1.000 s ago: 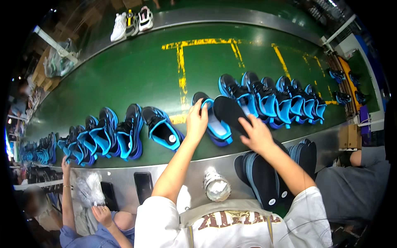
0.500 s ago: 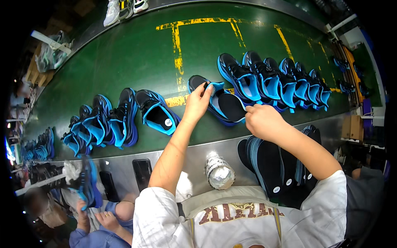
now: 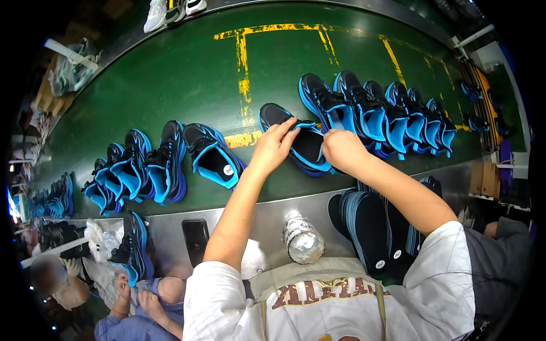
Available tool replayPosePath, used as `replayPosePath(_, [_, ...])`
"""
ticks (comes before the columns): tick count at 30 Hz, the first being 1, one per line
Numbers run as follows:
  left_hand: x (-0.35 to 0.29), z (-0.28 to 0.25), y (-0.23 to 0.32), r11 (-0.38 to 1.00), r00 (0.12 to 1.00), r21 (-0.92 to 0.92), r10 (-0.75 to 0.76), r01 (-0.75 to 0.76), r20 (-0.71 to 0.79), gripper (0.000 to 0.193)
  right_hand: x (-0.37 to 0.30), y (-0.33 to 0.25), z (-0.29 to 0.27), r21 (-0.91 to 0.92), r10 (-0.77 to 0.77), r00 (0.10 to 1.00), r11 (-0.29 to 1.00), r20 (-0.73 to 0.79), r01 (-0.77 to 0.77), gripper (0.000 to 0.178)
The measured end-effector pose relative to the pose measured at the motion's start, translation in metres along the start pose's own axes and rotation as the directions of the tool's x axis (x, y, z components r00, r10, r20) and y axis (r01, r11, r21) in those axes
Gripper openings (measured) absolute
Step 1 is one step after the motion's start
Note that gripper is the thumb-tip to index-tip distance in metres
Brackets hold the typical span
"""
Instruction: The person inserts black insoles into several blue and black shoes on an assembly line by hand. The person picks up insoles from a stack, places them into the shoes, and pushes them down to ensure they are seated properly.
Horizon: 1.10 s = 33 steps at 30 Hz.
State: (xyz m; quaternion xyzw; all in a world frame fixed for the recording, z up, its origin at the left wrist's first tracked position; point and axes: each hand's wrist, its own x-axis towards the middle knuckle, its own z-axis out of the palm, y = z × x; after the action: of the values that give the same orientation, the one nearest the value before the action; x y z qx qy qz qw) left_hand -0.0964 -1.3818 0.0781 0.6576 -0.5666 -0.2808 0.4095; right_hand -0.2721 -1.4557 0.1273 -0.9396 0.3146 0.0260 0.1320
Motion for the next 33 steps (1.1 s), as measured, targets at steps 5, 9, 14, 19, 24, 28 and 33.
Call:
replayPosePath(5, [-0.004, -0.001, 0.002, 0.997, 0.997, 0.021, -0.077, 0.077, -0.012, 0.032, -0.002, 0.001, -0.016, 0.112, 0.131, 0.991, 0.985, 0.039, -0.134, 0.020])
replayPosePath(9, [0.001, 0.002, -0.004, 0.979, 0.987, -0.130, -0.159, 0.157, -0.003, 0.032, 0.000, -0.007, 0.003, 0.102, 0.004, 0.998, 0.995, 0.059, -0.010, 0.016])
replayPosePath(14, [0.009, 0.005, -0.017, 0.919, 0.972, -0.319, -0.230, 0.232, 0.043, 0.035, 0.023, -0.015, 0.069, 0.077, -0.037, 0.998, 0.996, 0.049, 0.033, 0.017])
replayPosePath(19, [0.007, 0.005, -0.027, 0.866, 0.946, -0.404, -0.324, 0.295, -0.003, 0.043, 0.008, -0.019, 0.047, 0.034, -0.151, 0.959, 0.986, -0.239, 0.163, 0.024])
replayPosePath(24, [0.003, 0.008, -0.002, 0.862, 0.867, -0.319, -0.463, 0.393, -0.184, 0.055, 0.019, -0.027, 0.010, -0.130, 0.096, 0.938, 0.990, 0.332, -0.056, 0.033])
replayPosePath(28, [0.002, 0.012, -0.005, 0.884, 0.893, -0.319, -0.411, 0.342, -0.184, 0.048, 0.033, -0.019, 0.007, -0.142, -0.006, 0.844, 0.985, 0.537, 0.098, 0.023])
replayPosePath(33, [0.002, 0.012, -0.012, 0.889, 0.918, -0.353, -0.363, 0.292, -0.156, 0.037, 0.029, -0.005, 0.020, -0.002, -0.232, 0.875, 0.966, 0.425, 0.258, 0.018])
